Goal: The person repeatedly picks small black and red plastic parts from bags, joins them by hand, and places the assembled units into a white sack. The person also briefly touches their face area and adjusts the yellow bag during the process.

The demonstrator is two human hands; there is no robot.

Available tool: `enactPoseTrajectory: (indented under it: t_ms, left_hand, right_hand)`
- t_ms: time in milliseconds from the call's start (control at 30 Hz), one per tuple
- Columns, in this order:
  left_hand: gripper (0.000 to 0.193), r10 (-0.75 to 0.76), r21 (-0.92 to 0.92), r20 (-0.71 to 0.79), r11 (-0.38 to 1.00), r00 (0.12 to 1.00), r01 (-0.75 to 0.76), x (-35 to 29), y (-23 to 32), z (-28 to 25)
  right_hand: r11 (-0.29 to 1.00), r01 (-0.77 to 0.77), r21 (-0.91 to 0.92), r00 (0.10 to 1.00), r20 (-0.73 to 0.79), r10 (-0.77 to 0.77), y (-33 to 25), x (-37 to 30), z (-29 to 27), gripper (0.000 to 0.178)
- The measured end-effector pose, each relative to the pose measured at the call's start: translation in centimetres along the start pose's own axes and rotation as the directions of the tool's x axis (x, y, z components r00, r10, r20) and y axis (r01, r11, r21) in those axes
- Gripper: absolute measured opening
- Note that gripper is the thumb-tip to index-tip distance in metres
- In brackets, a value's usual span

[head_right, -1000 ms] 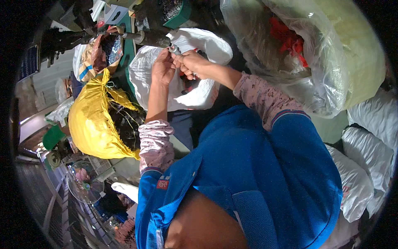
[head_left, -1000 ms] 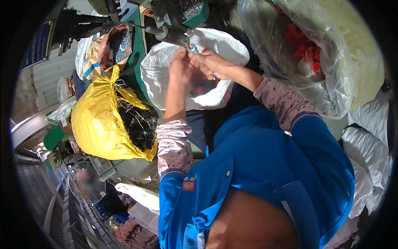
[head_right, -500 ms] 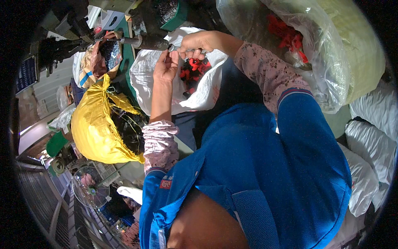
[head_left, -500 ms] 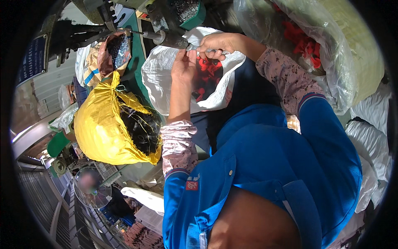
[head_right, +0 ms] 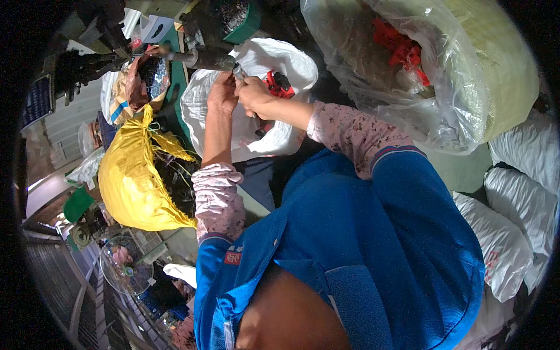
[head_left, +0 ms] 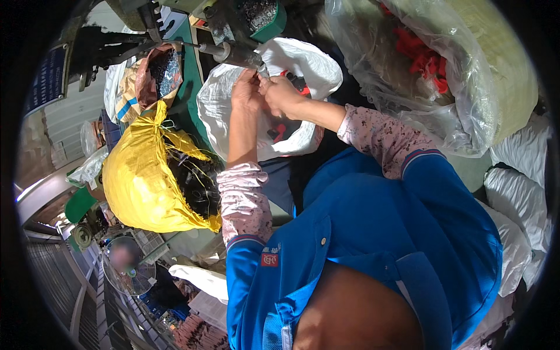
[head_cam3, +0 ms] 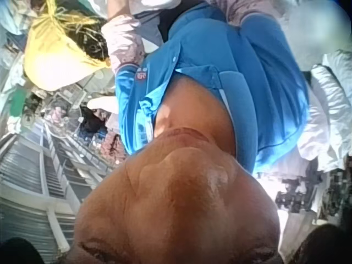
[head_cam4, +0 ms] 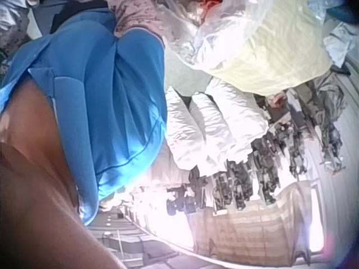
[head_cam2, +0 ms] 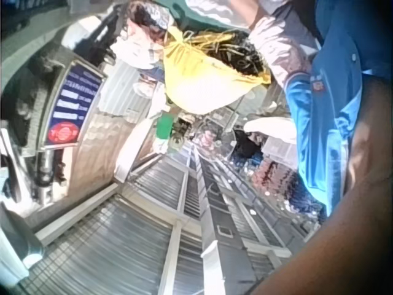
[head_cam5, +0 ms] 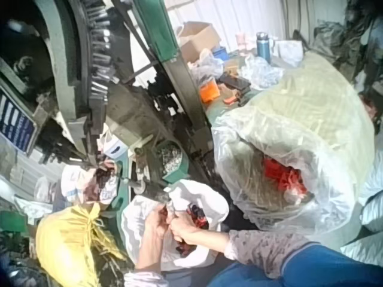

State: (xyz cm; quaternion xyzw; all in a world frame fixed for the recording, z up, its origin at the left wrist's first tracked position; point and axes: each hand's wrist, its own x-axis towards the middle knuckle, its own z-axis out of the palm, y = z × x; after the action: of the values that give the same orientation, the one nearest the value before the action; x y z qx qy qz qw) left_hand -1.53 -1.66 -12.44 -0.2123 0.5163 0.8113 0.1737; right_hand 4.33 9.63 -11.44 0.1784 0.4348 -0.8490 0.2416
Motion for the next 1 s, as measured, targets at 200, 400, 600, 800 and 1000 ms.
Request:
enactPoseTrajectory:
  t_ms: [200, 400, 600, 800, 1000]
  left_hand:
    - [0.008, -0.052, 0.137, 0.073, 0.990, 0.996, 0.042, 0.3, 0.9, -1.1]
    - [0.022, -0.075, -0.086, 0.221, 0.992, 0.972, 0.096, 0.8, -0.3, -2.2]
    - [0.038, -0.110, -0.503, 0.512, 0.765, 0.852, 0.401, 0.6, -2.3, -1.5]
    - [0.036, -0.143, -0.442, 0.525, 0.796, 0.839, 0.412, 1.0, -2.4, -2.9]
    - [0.029, -0.245, 0.005, 0.413, 0.964, 0.877, 0.267, 0.9, 1.5, -2.4]
  right_hand:
    - [0.997, -0.030, 0.067, 0.998, 0.049, 0.027, -0.3, -0.9, 0.2, 0.033]
    - [0.996, -0.061, 0.058, 0.996, 0.065, 0.057, -0.2, -2.8, 0.2, 0.033]
    - [0.998, 0.035, 0.055, 0.999, 0.020, -0.036, -0.3, -1.5, 0.5, 0.028]
    - [0.981, 0.182, 0.064, 0.983, -0.039, -0.180, 1.6, -0.5, 2.2, 0.026]
    - [0.938, 0.213, 0.274, 0.976, -0.098, -0.193, 1.8, 0.3, 5.2, 0.024]
